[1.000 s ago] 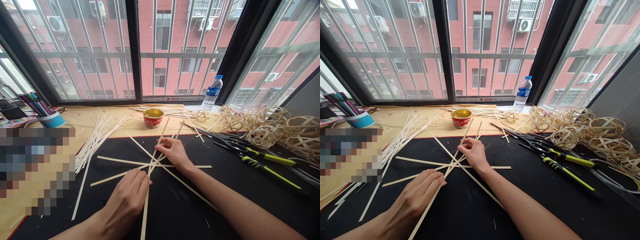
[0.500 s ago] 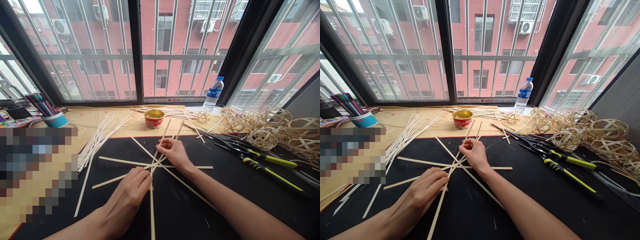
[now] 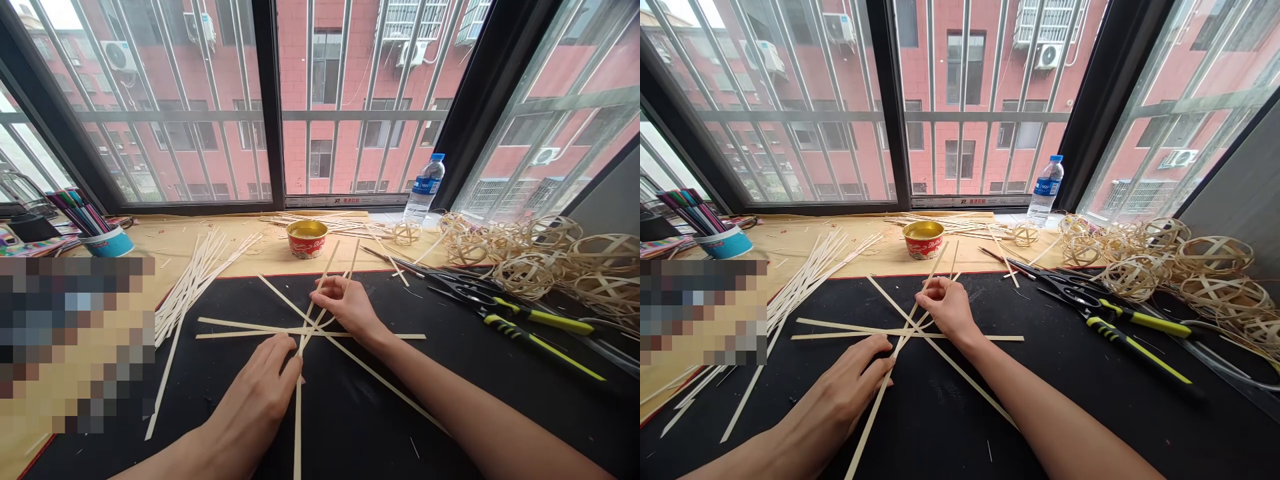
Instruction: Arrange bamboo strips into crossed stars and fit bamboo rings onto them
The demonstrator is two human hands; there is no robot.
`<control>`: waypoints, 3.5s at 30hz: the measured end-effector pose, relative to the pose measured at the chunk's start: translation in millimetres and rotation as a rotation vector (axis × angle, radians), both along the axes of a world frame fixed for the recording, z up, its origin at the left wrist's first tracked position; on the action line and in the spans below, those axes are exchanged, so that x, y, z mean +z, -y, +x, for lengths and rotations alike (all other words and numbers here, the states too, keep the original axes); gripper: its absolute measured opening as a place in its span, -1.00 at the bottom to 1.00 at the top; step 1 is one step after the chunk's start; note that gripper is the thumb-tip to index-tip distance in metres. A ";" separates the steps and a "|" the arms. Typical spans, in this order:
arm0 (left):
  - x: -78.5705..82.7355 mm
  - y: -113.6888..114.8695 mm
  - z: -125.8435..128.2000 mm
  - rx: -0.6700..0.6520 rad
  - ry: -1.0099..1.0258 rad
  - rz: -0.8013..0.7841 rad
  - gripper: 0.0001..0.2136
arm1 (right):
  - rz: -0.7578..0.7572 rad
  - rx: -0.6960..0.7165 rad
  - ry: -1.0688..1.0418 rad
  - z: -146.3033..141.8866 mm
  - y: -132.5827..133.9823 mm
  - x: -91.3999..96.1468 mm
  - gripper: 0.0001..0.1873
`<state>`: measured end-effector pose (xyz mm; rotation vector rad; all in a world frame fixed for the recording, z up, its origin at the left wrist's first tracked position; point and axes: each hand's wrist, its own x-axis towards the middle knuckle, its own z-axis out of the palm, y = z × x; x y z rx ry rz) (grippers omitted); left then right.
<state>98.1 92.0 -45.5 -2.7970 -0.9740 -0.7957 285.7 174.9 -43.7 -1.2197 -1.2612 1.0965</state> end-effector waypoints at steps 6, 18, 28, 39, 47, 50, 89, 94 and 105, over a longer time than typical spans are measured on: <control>-0.4 -0.6 -1.1 0.022 -0.037 0.002 -0.86 | -0.014 -0.002 -0.001 -0.1 1.2 2.2 -0.79; -4.2 -2.4 -3.1 0.022 -0.043 0.105 -0.82 | -0.167 -0.038 -0.012 24.2 -1.6 29.7 -0.64; -10.2 -4.2 -4.4 -0.012 -0.015 0.329 -0.76 | -0.354 -0.003 0.144 76.7 -4.9 41.7 -0.56; -8.0 1.8 -4.9 0.033 -0.085 0.301 -0.77 | -0.164 -0.142 -0.001 66.3 -6.1 39.3 -0.61; -7.4 0.1 -6.2 0.013 -0.120 0.251 -0.73 | -0.203 -0.021 0.010 63.7 -5.8 26.2 -0.63; -5.7 -1.3 -5.2 -0.004 -0.095 0.252 -0.75 | -0.221 0.015 0.008 63.5 -5.4 25.3 -0.62; 41.4 -23.7 -43.4 0.320 -0.347 -0.126 -0.78 | -0.074 0.449 1.167 80.2 13.2 66.3 -0.91; 53.1 -31.3 -46.7 0.299 -0.304 -0.193 -0.78 | -0.114 0.472 0.986 89.3 19.5 81.6 -0.86; 37.0 -36.8 -39.5 0.215 -0.051 -0.170 -0.87 | -0.194 0.497 1.150 93.9 16.1 71.6 -0.91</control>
